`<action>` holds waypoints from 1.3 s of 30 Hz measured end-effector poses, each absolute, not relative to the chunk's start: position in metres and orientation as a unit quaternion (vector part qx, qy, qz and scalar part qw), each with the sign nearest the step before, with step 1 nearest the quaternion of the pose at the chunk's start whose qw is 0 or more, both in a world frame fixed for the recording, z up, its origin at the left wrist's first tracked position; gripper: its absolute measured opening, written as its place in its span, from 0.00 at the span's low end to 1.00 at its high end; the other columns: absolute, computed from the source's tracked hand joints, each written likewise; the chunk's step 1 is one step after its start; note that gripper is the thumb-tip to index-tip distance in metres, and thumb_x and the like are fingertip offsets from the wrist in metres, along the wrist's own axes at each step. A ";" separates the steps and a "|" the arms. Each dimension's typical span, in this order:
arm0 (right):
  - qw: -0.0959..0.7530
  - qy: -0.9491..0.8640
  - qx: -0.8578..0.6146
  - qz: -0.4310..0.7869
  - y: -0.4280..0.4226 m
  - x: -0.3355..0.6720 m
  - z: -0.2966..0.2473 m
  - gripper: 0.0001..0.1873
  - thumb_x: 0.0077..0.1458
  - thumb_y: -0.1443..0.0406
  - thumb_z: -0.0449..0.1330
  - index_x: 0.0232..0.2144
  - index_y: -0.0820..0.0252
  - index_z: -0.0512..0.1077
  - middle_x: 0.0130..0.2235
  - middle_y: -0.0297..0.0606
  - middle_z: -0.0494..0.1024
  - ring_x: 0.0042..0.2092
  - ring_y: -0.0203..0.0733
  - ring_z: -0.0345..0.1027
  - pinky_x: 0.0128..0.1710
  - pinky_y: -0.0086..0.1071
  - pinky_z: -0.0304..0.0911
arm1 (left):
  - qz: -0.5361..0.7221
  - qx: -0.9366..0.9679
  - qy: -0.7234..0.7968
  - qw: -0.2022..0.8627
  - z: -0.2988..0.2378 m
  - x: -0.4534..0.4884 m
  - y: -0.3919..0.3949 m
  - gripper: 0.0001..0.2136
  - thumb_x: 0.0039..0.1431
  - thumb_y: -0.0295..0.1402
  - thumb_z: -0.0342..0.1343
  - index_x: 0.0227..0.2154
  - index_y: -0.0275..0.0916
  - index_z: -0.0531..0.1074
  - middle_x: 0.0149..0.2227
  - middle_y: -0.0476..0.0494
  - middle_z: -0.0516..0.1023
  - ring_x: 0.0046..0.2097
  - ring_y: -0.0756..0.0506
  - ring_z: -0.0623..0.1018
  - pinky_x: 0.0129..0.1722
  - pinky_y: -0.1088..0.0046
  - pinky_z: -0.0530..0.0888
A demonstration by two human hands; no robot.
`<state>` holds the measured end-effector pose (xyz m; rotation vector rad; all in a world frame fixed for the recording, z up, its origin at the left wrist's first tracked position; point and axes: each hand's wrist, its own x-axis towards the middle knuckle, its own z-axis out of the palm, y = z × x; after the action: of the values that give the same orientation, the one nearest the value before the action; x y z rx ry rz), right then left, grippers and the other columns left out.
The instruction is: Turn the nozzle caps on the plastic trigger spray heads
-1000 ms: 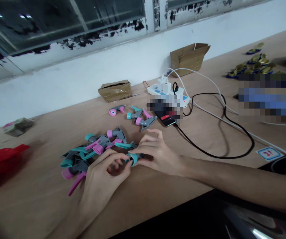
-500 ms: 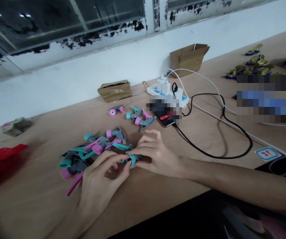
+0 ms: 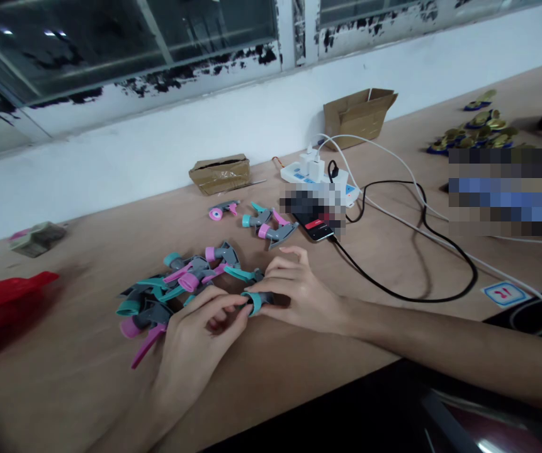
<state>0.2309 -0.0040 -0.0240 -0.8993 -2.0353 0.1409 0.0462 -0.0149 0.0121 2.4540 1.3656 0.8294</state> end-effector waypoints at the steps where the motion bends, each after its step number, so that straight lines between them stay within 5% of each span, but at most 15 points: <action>1: 0.442 -0.818 -0.364 0.057 -0.004 0.231 -0.024 0.08 0.51 0.60 0.60 0.35 0.56 0.73 0.29 0.30 0.76 0.35 0.34 0.67 0.52 0.41 0.44 | 0.285 0.831 0.464 0.111 0.012 0.046 -0.015 0.03 0.53 0.30 0.55 0.28 0.40 0.73 0.26 0.53 0.71 0.23 0.54 0.69 0.24 0.79 0.67; 39: 0.413 -0.811 -0.400 0.108 0.003 0.233 -0.020 0.09 0.49 0.61 0.61 0.35 0.56 0.72 0.32 0.32 0.77 0.39 0.37 0.68 0.53 0.42 0.44 | 0.242 0.893 0.347 0.155 0.014 0.035 0.002 0.07 0.58 0.28 0.49 0.32 0.39 0.72 0.23 0.52 0.68 0.25 0.53 0.67 0.25 0.79 0.66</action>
<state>0.2329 0.0032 -0.0201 -1.0070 -2.0388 0.2727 0.0353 0.0015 0.0139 2.5574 0.9955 0.6947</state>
